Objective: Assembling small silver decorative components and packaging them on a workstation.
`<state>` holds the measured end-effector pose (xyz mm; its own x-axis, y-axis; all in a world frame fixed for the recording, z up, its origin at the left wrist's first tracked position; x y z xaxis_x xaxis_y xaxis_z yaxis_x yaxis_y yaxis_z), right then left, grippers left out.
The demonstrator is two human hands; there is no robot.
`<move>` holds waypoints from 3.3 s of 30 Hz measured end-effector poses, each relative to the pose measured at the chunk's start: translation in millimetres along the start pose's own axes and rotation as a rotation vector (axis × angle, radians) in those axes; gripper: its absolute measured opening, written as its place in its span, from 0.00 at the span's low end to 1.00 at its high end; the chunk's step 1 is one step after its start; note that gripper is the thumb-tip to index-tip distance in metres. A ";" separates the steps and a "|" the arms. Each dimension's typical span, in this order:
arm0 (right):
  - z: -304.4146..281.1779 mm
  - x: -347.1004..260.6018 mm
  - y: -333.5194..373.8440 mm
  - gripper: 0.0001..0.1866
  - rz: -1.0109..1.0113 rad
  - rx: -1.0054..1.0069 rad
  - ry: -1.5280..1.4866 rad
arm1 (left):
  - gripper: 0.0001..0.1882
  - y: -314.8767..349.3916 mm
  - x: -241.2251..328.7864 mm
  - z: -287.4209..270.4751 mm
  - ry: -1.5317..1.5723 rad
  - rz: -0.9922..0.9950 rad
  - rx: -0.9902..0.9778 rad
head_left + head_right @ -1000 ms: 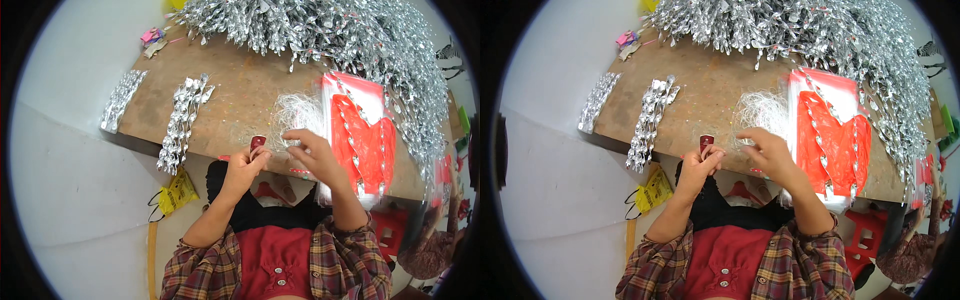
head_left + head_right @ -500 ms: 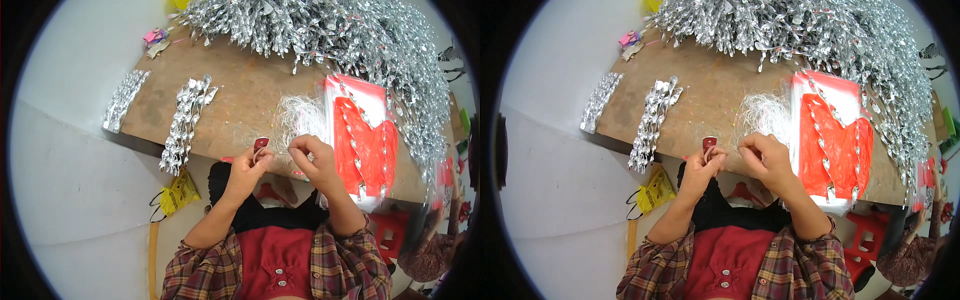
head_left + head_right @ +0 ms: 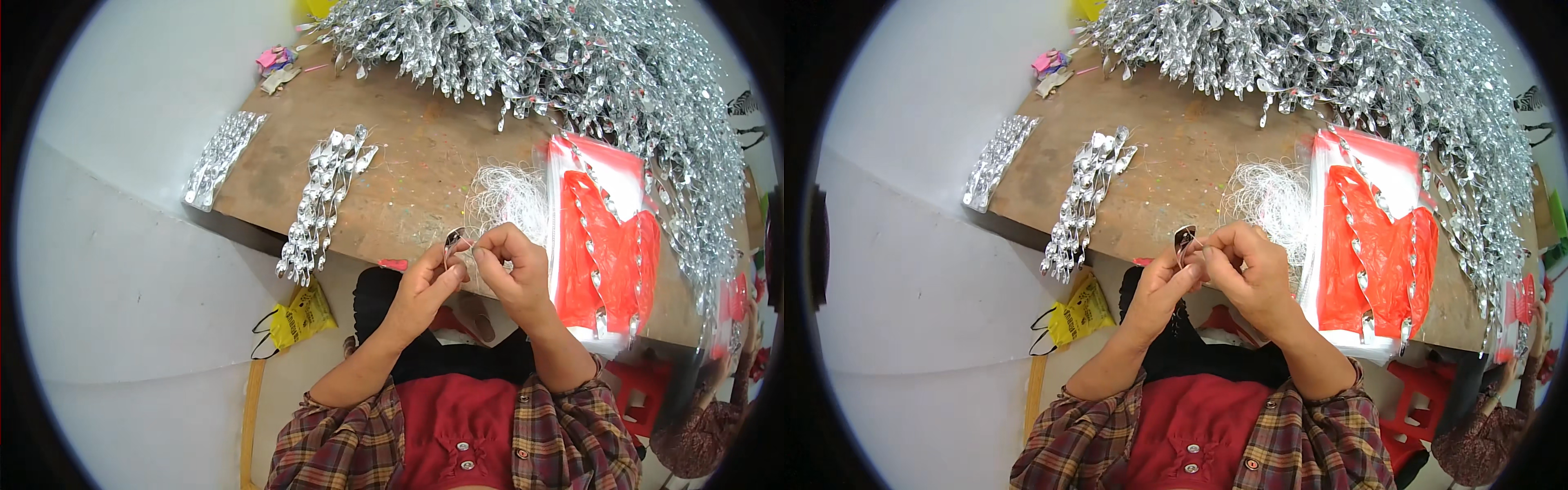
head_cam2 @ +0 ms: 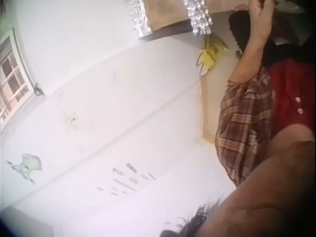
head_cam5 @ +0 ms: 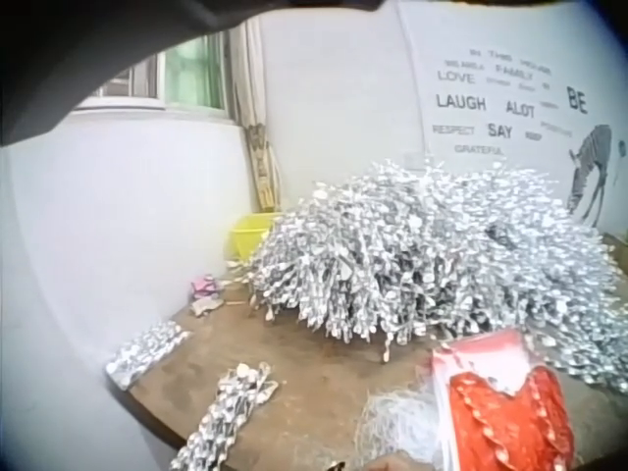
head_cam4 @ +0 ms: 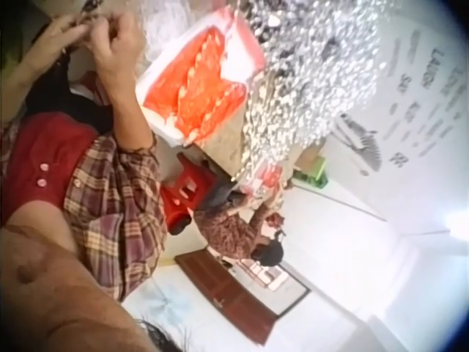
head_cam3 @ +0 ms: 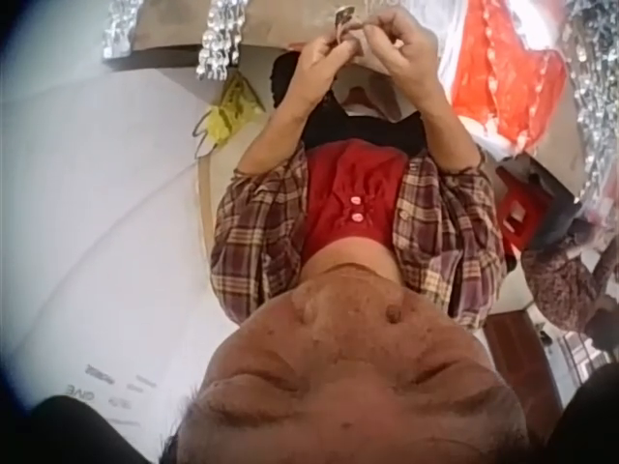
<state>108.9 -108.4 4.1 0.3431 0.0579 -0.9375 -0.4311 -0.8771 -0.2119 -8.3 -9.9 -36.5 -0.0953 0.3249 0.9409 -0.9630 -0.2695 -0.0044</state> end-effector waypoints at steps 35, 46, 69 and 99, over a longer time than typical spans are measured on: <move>-10.1 28.0 -1.0 0.06 0.248 -0.483 -0.576 | 0.08 5.8 14.1 -7.5 0.029 0.182 -0.035; -10.2 19.8 -0.6 0.06 0.310 -0.450 -0.626 | 0.04 5.4 7.4 -10.9 -0.107 0.194 0.006; -41.7 48.8 0.3 0.04 0.300 -0.222 -1.030 | 0.07 -1.7 1.1 -15.4 -0.567 0.143 0.005; 10.1 59.1 3.8 0.04 0.410 -0.387 -1.027 | 0.12 33.8 -6.9 -49.1 0.013 -0.274 -0.437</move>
<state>119.2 -103.4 -54.9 -0.6740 -0.0605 -0.7363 -0.0091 -0.9959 0.0902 -52.6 23.3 -59.8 0.1752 0.3425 0.9230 -0.9681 0.2305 0.0982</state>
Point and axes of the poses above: each hand's wrist, its own y-axis away from the middle knuckle, its own z-axis out of the palm, x = y × z, the point moved 1 cm from there along -y, towards the middle knuckle, and after that the axes turned 11 degrees about -x, right-handed, at the moved point
